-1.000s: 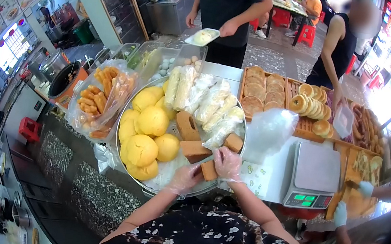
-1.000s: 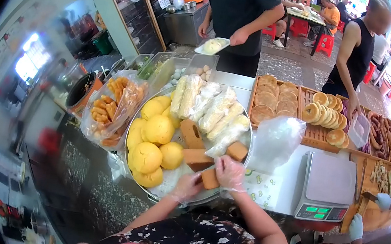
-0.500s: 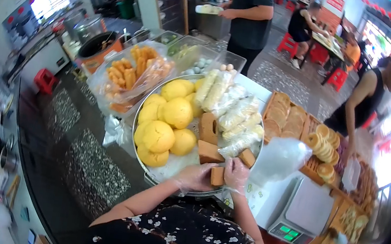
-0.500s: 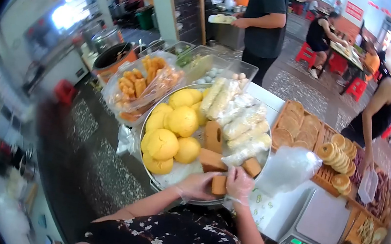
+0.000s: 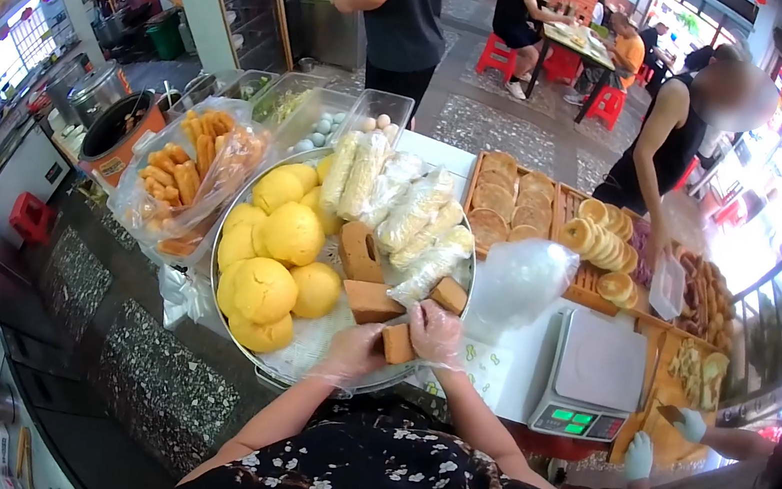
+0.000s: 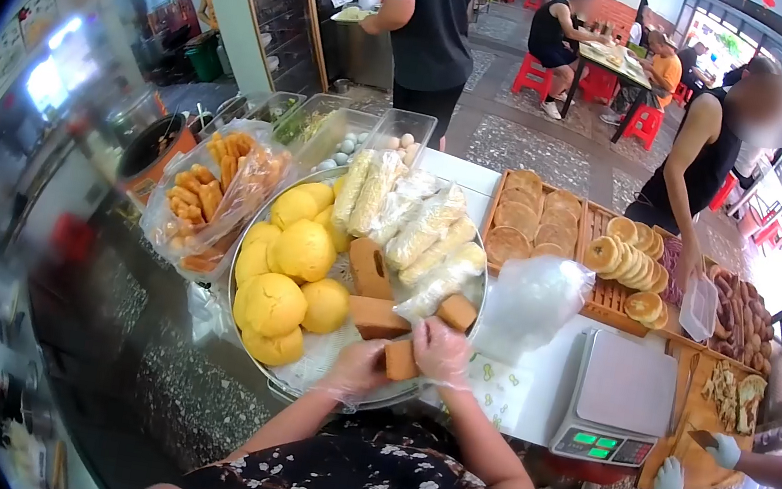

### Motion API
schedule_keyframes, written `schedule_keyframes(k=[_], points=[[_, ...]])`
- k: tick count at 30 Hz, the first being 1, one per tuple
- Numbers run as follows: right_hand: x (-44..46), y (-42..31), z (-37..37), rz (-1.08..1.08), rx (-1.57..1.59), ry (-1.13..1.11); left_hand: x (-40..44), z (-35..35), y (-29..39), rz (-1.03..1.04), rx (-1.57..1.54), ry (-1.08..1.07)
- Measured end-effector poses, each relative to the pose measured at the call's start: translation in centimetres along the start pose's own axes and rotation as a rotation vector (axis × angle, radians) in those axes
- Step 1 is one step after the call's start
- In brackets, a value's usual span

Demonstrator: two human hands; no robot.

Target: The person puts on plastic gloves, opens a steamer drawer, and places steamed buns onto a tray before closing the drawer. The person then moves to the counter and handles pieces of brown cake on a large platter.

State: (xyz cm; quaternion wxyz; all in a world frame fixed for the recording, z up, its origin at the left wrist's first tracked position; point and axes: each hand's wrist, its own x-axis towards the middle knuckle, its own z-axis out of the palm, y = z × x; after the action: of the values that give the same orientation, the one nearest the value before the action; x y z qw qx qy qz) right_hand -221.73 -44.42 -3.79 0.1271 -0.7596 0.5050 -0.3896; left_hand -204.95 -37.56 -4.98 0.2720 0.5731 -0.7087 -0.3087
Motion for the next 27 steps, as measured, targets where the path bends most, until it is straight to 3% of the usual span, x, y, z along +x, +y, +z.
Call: schedule_keyframes(k=[6, 8, 15, 17, 27], points=[[-0.3, 0.3, 0.4, -0.021, 0.008, 0.029, -0.1, -0.2, 1.1, -0.06, -0.022, 0.039], [-0.3, 0.0, 0.3, -0.016, -0.001, 0.035, -0.2, -0.3, 1.6, 0.01, 0.083, 0.103], [-0.4, 0.0, 0.4, -0.018, 0.026, 0.056, -0.2, 0.0, 1.0, 0.169, 0.025, 0.205], [-0.3, 0.0, 0.4, -0.013, 0.019, 0.048, -0.1, -0.1, 1.0, 0.052, -0.02, 0.105], [-0.4, 0.0, 0.2, 0.004, -0.022, -0.073, -0.6, -0.7, 0.8, 0.044, -0.019, 0.066]])
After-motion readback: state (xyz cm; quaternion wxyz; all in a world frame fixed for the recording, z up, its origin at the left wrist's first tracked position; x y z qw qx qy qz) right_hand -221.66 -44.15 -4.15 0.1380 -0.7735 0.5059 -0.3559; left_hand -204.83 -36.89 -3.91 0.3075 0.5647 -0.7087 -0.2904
